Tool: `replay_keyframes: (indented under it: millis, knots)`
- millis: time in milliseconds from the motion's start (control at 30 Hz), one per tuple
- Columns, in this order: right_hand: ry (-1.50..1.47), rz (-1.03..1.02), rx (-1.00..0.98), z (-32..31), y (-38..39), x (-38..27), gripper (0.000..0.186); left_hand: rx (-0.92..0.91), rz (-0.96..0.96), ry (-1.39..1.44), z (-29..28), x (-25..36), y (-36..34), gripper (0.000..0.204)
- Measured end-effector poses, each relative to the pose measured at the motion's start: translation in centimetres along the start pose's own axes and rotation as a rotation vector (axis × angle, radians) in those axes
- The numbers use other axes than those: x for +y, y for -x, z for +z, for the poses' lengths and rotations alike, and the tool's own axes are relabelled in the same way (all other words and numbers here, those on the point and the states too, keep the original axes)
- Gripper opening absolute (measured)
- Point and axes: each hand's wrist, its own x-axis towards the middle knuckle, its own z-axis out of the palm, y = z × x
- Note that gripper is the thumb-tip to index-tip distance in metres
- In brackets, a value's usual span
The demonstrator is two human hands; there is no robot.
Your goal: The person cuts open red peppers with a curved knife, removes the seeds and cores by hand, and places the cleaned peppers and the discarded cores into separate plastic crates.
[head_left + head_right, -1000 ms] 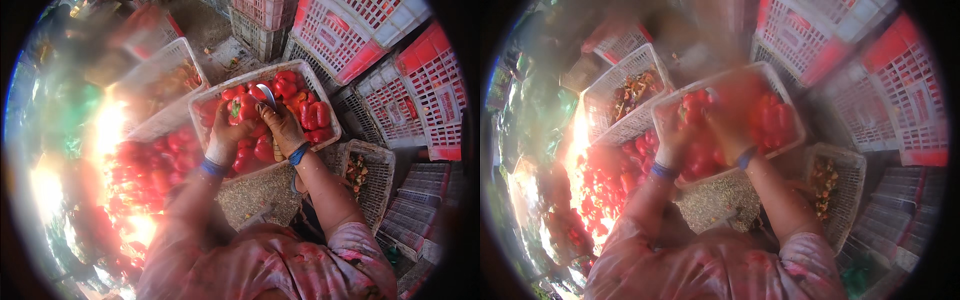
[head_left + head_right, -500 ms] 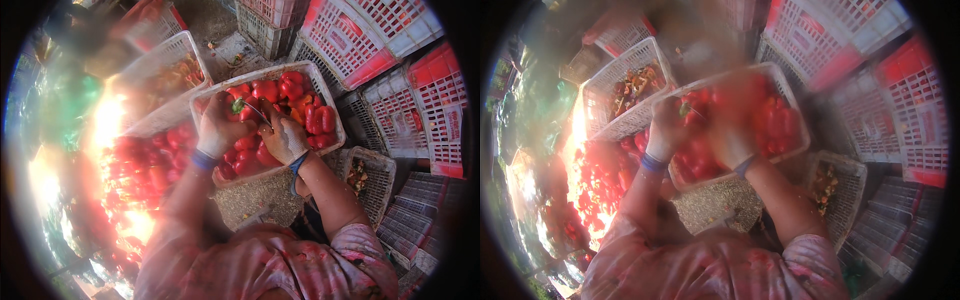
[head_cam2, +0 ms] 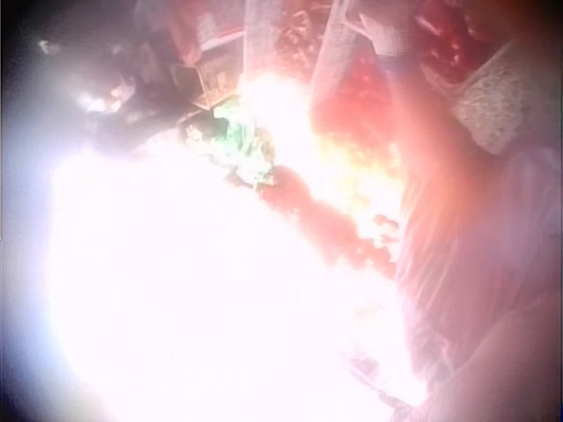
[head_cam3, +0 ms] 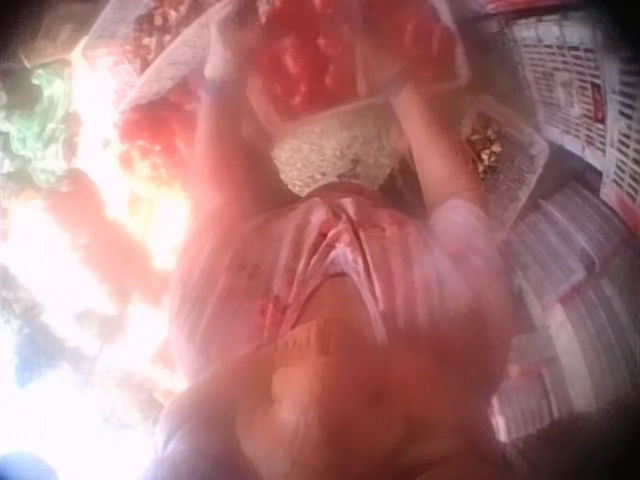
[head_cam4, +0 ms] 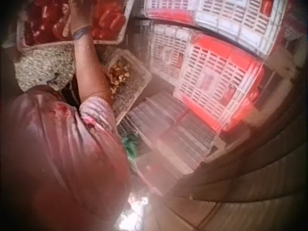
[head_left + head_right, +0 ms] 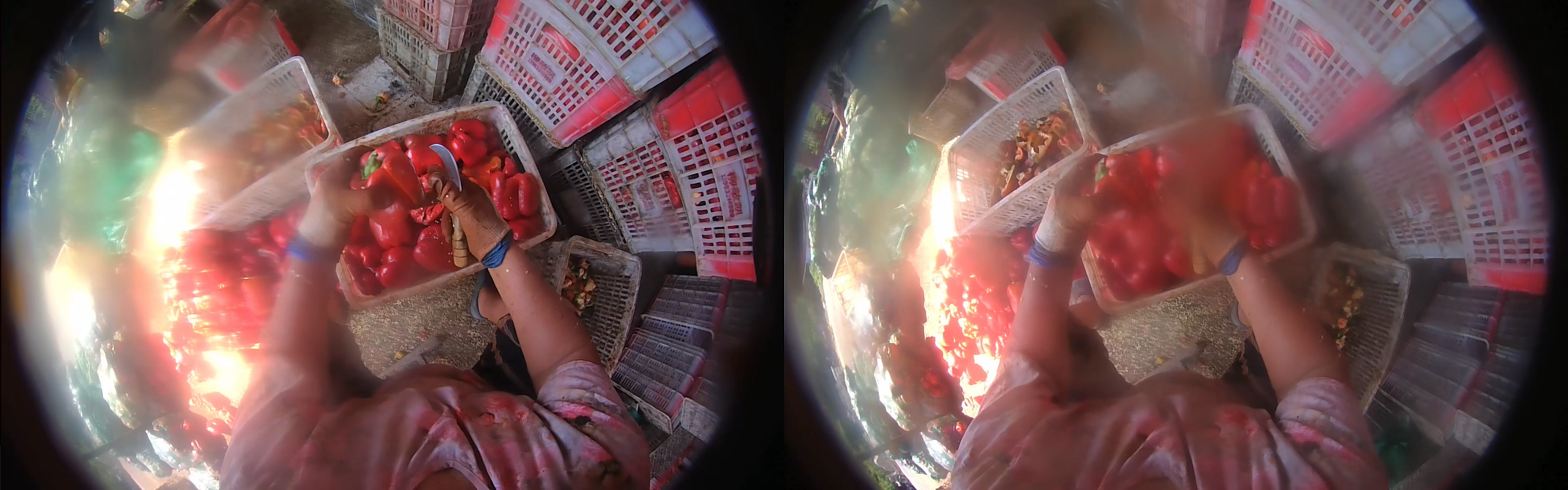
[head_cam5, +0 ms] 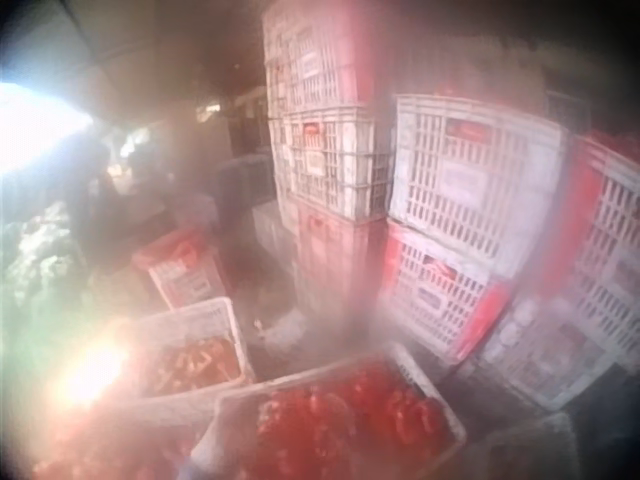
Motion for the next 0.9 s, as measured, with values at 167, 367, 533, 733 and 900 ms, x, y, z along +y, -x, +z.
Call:
replay_keyframes:
  millis: [167, 367, 533, 733, 900]
  knots:
    - [0.073, -0.390, -0.033, 1.4, -1.2, 0.9, 0.045, -0.179, -0.117, -0.136, 2.4, -1.8, 0.4, 0.077]
    - [0.248, -0.309, 0.096, 2.1, -1.0, 0.1, 0.044, 0.017, -0.556, 0.796, 4.5, -5.6, 0.9, 0.059]
    - [0.718, -0.471, 0.236, 2.2, -1.0, 0.1, 0.051, -0.160, -0.260, 0.466, 5.2, -6.5, 1.4, 0.043]
    - [0.775, -0.264, 0.124, 0.4, -1.9, 0.8, 0.046, -0.240, -0.492, 1.058, 5.7, -9.5, 1.4, 0.031]
    - [0.607, -0.214, 0.050, -0.4, -1.6, 0.7, 0.044, -0.138, -0.659, 1.137, 5.3, -7.4, 1.9, 0.028]
